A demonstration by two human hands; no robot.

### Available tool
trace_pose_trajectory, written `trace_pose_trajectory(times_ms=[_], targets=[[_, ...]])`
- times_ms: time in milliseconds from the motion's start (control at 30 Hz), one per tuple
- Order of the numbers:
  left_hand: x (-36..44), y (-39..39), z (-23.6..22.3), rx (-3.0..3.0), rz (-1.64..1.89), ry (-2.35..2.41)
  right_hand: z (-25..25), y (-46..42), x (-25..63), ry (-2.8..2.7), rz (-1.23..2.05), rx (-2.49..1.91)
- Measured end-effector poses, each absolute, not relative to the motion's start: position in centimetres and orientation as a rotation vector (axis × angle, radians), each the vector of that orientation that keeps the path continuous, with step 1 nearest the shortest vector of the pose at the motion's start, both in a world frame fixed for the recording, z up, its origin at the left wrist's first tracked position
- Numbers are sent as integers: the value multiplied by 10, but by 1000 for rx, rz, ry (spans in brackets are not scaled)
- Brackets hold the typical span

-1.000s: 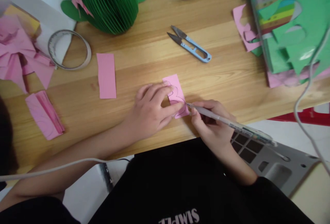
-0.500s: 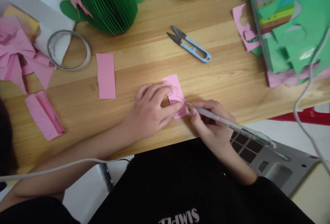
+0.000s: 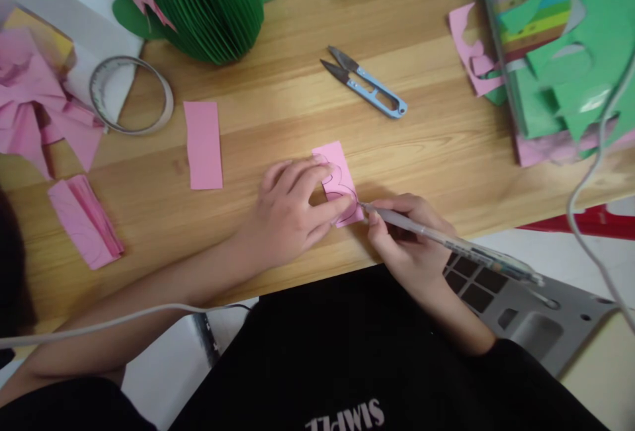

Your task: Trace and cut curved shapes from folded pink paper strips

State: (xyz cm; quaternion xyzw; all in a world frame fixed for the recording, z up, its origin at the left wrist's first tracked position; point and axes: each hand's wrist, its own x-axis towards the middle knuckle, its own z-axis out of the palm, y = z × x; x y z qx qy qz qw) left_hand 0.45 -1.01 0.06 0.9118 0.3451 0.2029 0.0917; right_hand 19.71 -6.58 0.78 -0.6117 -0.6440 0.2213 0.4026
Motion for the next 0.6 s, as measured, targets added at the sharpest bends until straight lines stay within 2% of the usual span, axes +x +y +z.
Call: trace_pose_trajectory(times_ms=[600], targets=[[4,-11,1,2729,560,1049,8,-65,197,-1632,532,-1563]])
